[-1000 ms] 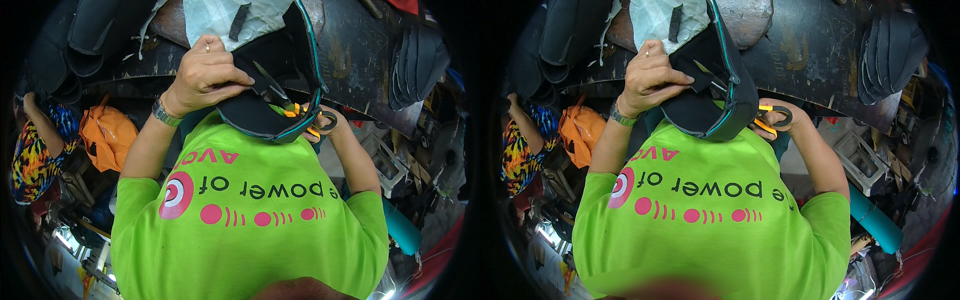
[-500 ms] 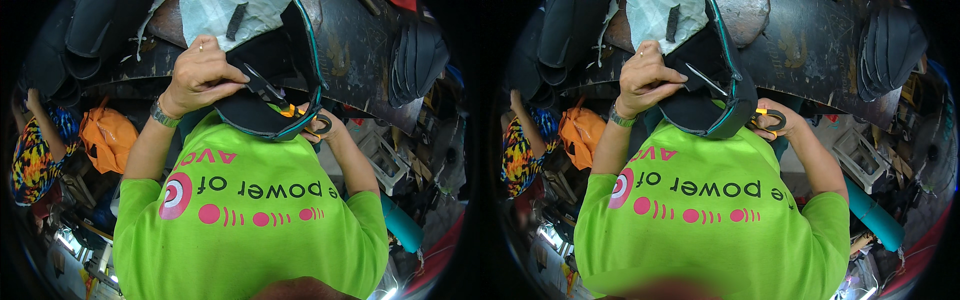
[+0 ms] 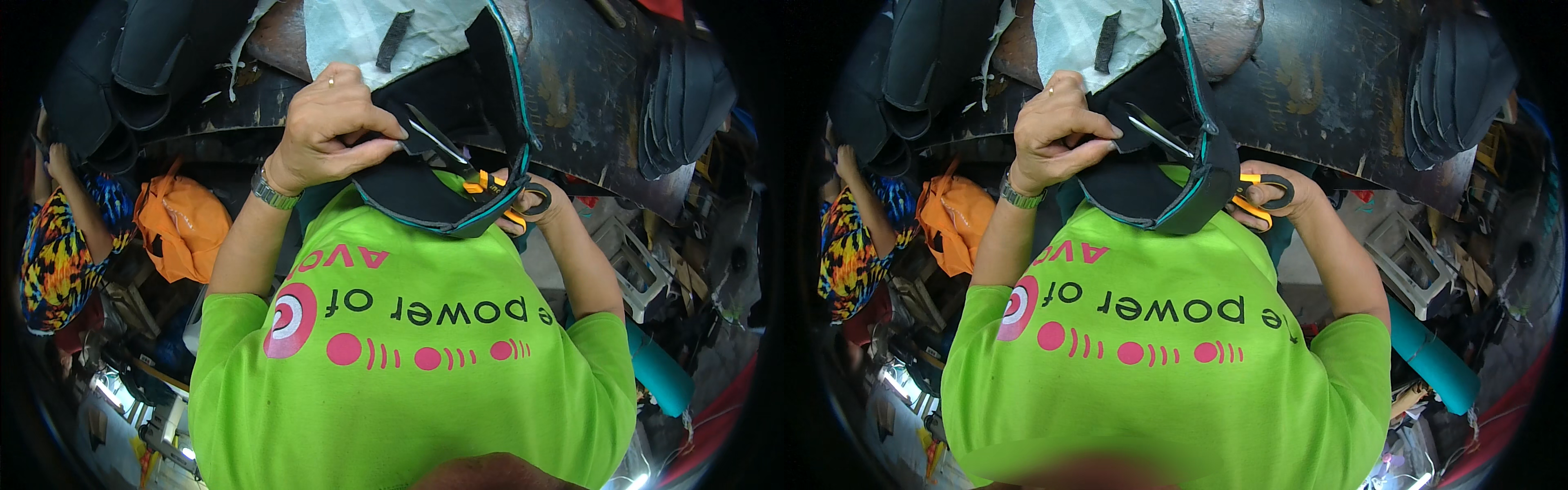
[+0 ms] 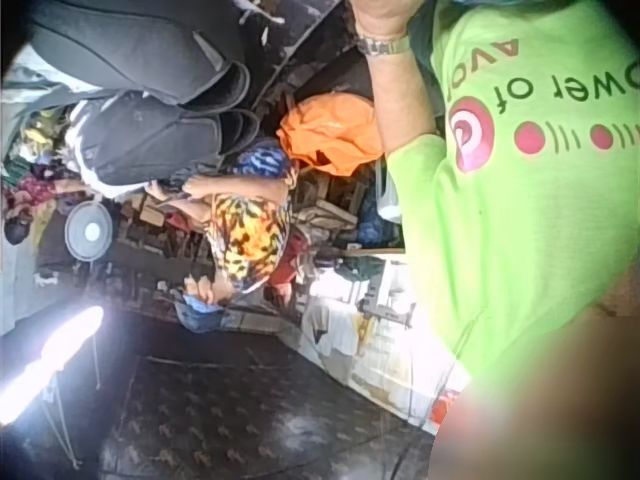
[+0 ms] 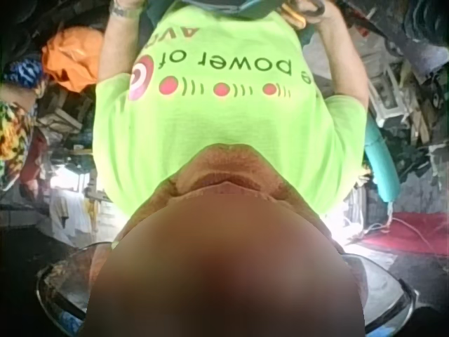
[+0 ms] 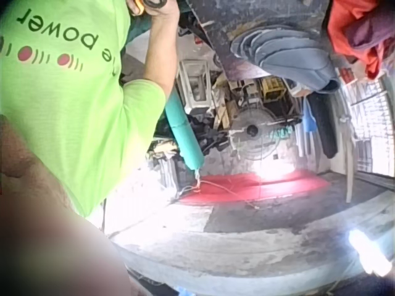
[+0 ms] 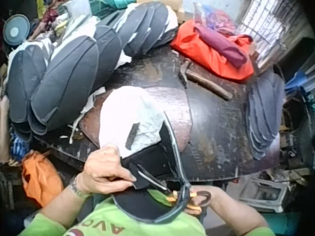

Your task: The person uses shears to trim excess material from the edges of black shoe uppers. They repeatedly reposition each upper, cut along the perimeter, and place the trimmed pieces aside on the workbench.

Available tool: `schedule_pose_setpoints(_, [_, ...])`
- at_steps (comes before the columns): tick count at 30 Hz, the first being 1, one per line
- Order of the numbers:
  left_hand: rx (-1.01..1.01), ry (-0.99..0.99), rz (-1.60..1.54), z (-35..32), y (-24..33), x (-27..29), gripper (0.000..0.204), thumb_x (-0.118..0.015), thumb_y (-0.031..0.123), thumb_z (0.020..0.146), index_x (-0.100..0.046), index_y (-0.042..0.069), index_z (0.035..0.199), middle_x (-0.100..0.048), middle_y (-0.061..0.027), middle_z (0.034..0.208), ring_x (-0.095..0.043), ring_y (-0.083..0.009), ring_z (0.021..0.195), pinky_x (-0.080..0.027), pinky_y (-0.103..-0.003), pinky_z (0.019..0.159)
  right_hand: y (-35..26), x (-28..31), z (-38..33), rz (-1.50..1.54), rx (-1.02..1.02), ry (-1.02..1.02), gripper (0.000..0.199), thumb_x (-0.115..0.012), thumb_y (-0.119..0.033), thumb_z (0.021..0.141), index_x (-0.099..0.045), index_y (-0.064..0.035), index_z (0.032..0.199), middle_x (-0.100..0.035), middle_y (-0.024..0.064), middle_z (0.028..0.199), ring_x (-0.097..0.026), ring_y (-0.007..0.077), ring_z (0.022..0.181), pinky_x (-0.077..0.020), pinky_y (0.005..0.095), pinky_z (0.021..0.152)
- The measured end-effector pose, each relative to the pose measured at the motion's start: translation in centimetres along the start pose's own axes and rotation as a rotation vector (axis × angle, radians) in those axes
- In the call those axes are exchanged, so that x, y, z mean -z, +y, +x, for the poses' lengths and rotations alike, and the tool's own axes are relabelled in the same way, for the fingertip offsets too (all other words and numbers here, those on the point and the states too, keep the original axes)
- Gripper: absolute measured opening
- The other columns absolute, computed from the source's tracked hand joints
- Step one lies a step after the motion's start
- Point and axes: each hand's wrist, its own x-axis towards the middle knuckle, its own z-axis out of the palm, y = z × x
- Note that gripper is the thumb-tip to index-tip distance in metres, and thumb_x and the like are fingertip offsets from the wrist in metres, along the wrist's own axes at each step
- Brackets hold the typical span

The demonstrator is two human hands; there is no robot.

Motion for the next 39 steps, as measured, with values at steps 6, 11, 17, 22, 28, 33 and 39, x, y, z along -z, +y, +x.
schedule_pose_setpoints(6, [0.016, -0.004, 0.018, 0.0, 0.1, 0.0, 0.018, -0.081, 0.004, 0.062, -0.074, 0.007, 0.078, -0.038, 0.0031, 0.056, -0.041, -0.0157, 0.054, -0.036, -0.033, 0.066, 0.0, -0.4, -0.3, 0.025, 0.030, 0.027, 0.058, -0.083, -0.041, 0.079, -0.065, 0.0063, 0.109, -0.061, 0.0083, 0.064, -0.056, 0.0109, 0.044, -0.0419, 0.0213, 0.039])
schedule_pose_setpoints(11, [0.036, 0.027, 0.007, 0.0, 0.1, -0.1, 0.019, -0.081, 0.004, 0.063, -0.074, 0.007, 0.081, -0.039, 0.0026, 0.057, -0.042, -0.0165, 0.057, -0.036, -0.033, 0.066, -0.5, -0.4, -0.7, -0.026, -0.009, 0.014, 0.056, -0.082, -0.041, 0.079, -0.065, 0.0051, 0.106, -0.061, 0.0072, 0.064, -0.056, 0.0104, 0.044, -0.0425, 0.0210, 0.040])
schedule_pose_setpoints(17, [0.031, 0.035, 0.008, -0.1, 0.0, -0.3, 0.019, -0.080, 0.003, 0.064, -0.074, 0.006, 0.082, -0.039, 0.0024, 0.057, -0.041, -0.0169, 0.057, -0.037, -0.033, 0.067, -0.9, 0.0, 0.1, -0.064, -0.032, -0.033, 0.057, -0.080, -0.045, 0.080, -0.065, 0.0052, 0.102, -0.061, 0.0073, 0.064, -0.055, 0.0103, 0.043, -0.0430, 0.0214, 0.041])
schedule_pose_setpoints(22, [0.025, 0.023, -0.009, -0.2, -0.1, -0.1, 0.018, -0.079, 0.004, 0.064, -0.074, 0.007, 0.081, -0.039, 0.0023, 0.057, -0.042, -0.0169, 0.057, -0.037, -0.034, 0.067, -0.6, -0.5, 0.2, -0.054, 0.006, 0.062, 0.073, -0.082, -0.053, 0.076, -0.061, 0.0059, 0.112, -0.061, 0.0069, 0.065, -0.056, 0.0127, 0.046, -0.0428, 0.0223, 0.040])
schedule_pose_setpoints(28, [0.026, 0.042, -0.020, -0.1, -0.1, -0.1, 0.017, -0.080, 0.005, 0.064, -0.074, 0.007, 0.080, -0.039, 0.0025, 0.056, -0.041, -0.0165, 0.055, -0.037, -0.034, 0.067, -0.2, -0.4, -0.1, -0.014, 0.013, 0.023, 0.070, -0.082, -0.052, 0.077, -0.062, 0.0045, 0.113, -0.062, 0.0073, 0.069, -0.056, 0.0121, 0.047, -0.0437, 0.0222, 0.041])
schedule_pose_setpoints(33, [0.004, -0.036, 0.015, 0.1, 0.1, 0.1, 0.017, -0.081, 0.007, 0.064, -0.074, 0.007, 0.080, -0.042, 0.0020, 0.057, -0.043, -0.0182, 0.056, -0.036, -0.034, 0.066, -0.1, 0.3, 0.2, -0.044, 0.041, 0.045, 0.064, -0.083, -0.045, 0.077, -0.063, 0.0035, 0.114, -0.063, 0.0077, 0.071, -0.057, 0.0120, 0.047, -0.0446, 0.0217, 0.041])
schedule_pose_setpoints(39, [0.007, -0.109, 0.043, 0.5, 0.4, 0.2, 0.020, -0.084, 0.009, 0.064, -0.073, 0.012, 0.081, -0.045, 0.0015, 0.060, -0.046, -0.0185, 0.060, -0.038, -0.032, 0.071, -0.3, -0.3, 0.4, 0.009, -0.010, 0.165, 0.056, -0.087, -0.032, 0.073, -0.064, 0.0029, 0.110, -0.064, 0.0075, 0.072, -0.058, 0.0121, 0.048, -0.0451, 0.0225, 0.041])
